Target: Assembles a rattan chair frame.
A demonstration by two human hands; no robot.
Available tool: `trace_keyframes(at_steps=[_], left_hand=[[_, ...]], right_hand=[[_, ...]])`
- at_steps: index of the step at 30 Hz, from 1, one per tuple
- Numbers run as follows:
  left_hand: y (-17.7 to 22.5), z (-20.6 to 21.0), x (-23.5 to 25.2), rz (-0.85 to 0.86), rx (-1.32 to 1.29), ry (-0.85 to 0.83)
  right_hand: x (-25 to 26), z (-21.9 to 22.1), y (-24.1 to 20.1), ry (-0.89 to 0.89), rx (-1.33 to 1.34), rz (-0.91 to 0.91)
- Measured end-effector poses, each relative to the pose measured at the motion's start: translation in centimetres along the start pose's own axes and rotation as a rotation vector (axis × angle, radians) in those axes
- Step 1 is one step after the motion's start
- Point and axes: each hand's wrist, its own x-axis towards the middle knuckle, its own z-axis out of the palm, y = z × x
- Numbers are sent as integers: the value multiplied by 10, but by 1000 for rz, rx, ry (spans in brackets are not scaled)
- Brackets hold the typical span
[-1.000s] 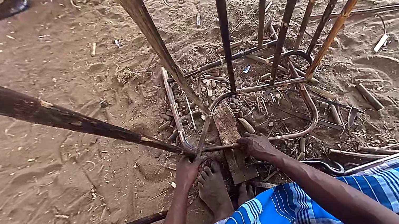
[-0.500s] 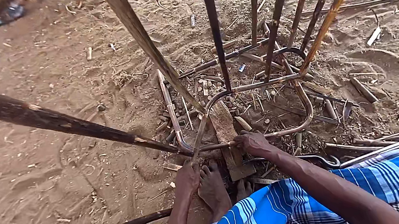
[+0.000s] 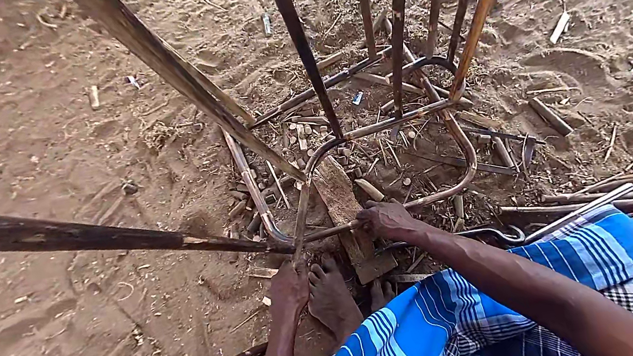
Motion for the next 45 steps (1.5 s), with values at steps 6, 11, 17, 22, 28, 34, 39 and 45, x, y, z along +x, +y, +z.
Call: trace_keyframes(at_steps=[6, 11, 17, 22, 28, 34, 39, 45], left_hand=[[5, -8, 4, -1, -8, -27], [14, -5, 0, 17, -40, -54], [7, -2, -4, 28, -47, -48], [14, 0, -8, 33, -46, -42], [26, -16, -15, -26, -5, -139], [11, -2, -7, -21, -43, -84], [12, -3, -4, -3, -24, -52], [13, 1, -9, -67, -18, -51]], right_hand=[[-3, -3, 2, -10, -5, -2], [-10, -9, 6, -24, 6, 27], [-12, -8, 1, -36, 23, 20], [-15, -12, -1, -42, 43, 28], [-12, -10, 1, -35, 51, 18], [-10, -3, 6, -17, 54, -38], [-10, -1, 4, 12, 15, -24], [-9, -2, 4, -24, 12, -31]])
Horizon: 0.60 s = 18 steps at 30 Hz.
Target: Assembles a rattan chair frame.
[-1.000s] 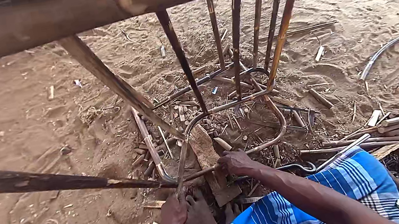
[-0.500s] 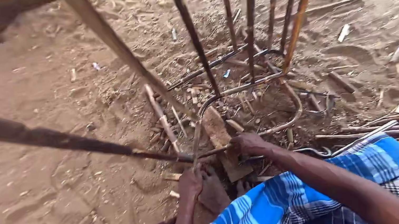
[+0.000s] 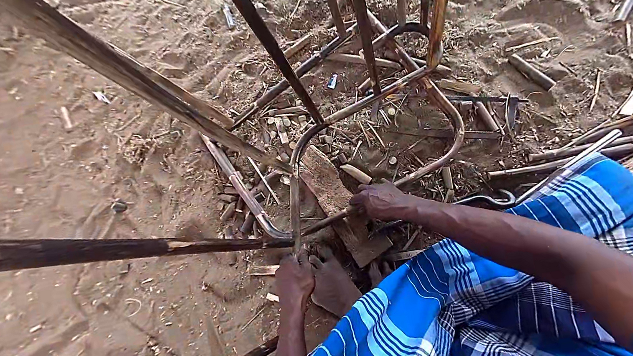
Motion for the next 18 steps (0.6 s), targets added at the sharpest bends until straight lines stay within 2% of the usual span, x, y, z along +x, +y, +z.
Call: trace_keyframes(at_steps=[6, 12, 13, 15, 17, 18], left_hand=[[1, 3, 4, 24, -22, 6], [20, 8, -3, 26, -24, -16], [22, 11, -2, 32, -22, -11], [26, 13, 1, 49, -16, 14], [27, 11, 0, 54, 15, 14], [27, 8, -1, 52, 35, -3]], right_hand=[[1, 2, 3, 6, -15, 11], [-6, -19, 17, -32, -39, 18], [-7, -18, 21, -3, -45, 0], [-13, -14, 25, 175, -78, -36], [-37, -16, 17, 369, -103, -52], [-53, -21, 13, 406, -119, -50]])
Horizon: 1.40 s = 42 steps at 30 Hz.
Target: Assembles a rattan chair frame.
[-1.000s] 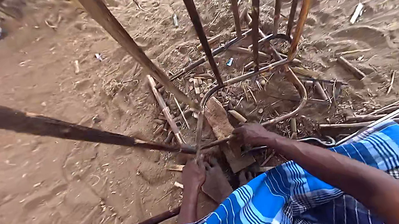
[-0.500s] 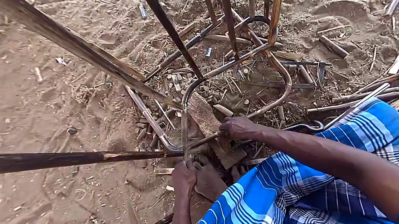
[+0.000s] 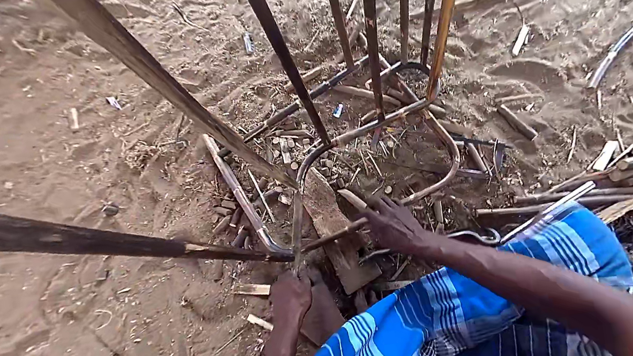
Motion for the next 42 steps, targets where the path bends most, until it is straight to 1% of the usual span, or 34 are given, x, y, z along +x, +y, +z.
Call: trace_keyframes(at_steps=[1, 2, 4, 5, 6, 8, 10, 12, 16, 18, 19, 21, 22, 23, 24, 25, 28, 29, 30, 34, 38, 40, 42], left_hand=[[2, -4, -1, 6, 4, -18], [5, -7, -3, 16, -1, -35], [8, -7, -4, 15, -2, -41], [7, -5, -4, 9, -3, -37], [6, -3, -3, -1, -6, -29], [7, -3, -4, -41, 0, -27], [9, -4, -7, -59, 10, -38], [8, -5, -6, -61, 9, -37], [7, -3, -6, -82, -5, -37], [5, -2, -5, -83, -1, -35], [5, -1, -4, -75, -2, -32], [5, 2, -2, -57, -12, -29], [4, 3, -2, -53, -16, -27], [3, 2, -3, -52, -14, -29], [2, 2, -3, -52, -15, -30], [2, 2, -3, -50, -14, -25], [1, 4, -1, -47, -6, -18], [2, 4, -1, -50, -6, -22], [3, 2, -1, -54, -7, -28], [5, -2, -3, -85, 14, -37], [4, -3, -6, -72, -11, -46], [4, -3, -5, -73, -19, -35], [5, -3, -6, -77, -23, -42]], right_hand=[[-15, -9, 1, -17, -29, 5], [-31, -17, 6, -117, -42, 21], [-59, -25, 26, -435, -66, 104], [-70, -23, 38, -540, -82, 144], [-78, -21, 49, -579, -106, 158], [-90, -18, 70, -556, -146, 134], [-98, -13, 81, -526, -155, 98], [-100, -19, 80, -542, -130, 99], [-108, -38, 78, -597, 13, 160], [-111, -38, 80, -574, 31, 130], [-115, -35, 82, -520, -9, 104], [-122, -27, 89, -278, -141, 99], [-121, -26, 89, -158, -191, 130], [-118, -31, 86, -96, -218, 187], [-117, -38, 81, -103, -226, 255], [-119, -46, 76, -184, -217, 320], [-137, -69, 72, -701, -126, 522], [-146, -70, 75, -801, -127, 557], [-154, -68, 78, -832, -142, 575], [-148, -64, 71, -690, -213, 658], [-139, -65, 67, -712, -226, 835], [-138, -60, 72, -669, -248, 883], [-137, -60, 77, -664, -252, 903]])
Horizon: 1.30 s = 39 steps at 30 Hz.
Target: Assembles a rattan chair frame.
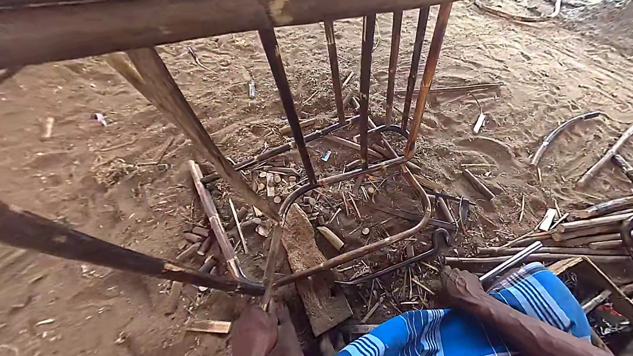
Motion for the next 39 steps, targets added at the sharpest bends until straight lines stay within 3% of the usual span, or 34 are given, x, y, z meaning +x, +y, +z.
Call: trace_keyframes(at_steps=[11, 15, 17, 20, 21, 24, 26, 29, 32, 36, 39], left_hand=[[-9, 12, 4, 66, 41, 21], [5, 10, 2, 68, 58, 35], [8, 4, -6, 10, 68, -2], [4, 0, -5, -9, 84, -4], [3, 0, -3, -2, 91, -7], [-1, 3, 3, 28, 89, -18], [1, -7, -7, 32, 80, -20], [19, -52, -39, -18, 118, -74], [23, -128, -62, 24, 179, -78], [63, -249, -144, 119, 597, 182], [106, -303, -208, 122, 990, 490]], right_hand=[[9, 14, 17, -58, 23, -15], [-4, -6, 12, 117, 236, -86], [-4, -15, -19, 81, 588, -173], [9, -10, -97, -289, 1627, -206], [16, -7, -125, -307, 1875, -172], [20, -16, -187, -116, 2306, -92], [-3, -31, -193, -42, 2373, -110], [-38, -53, -171, 21, 2330, -250], [-64, -88, -161, 80, 2262, -470], [-107, -167, -151, 247, 2149, -858], [-131, -240, -123, 407, 1980, -1124]])
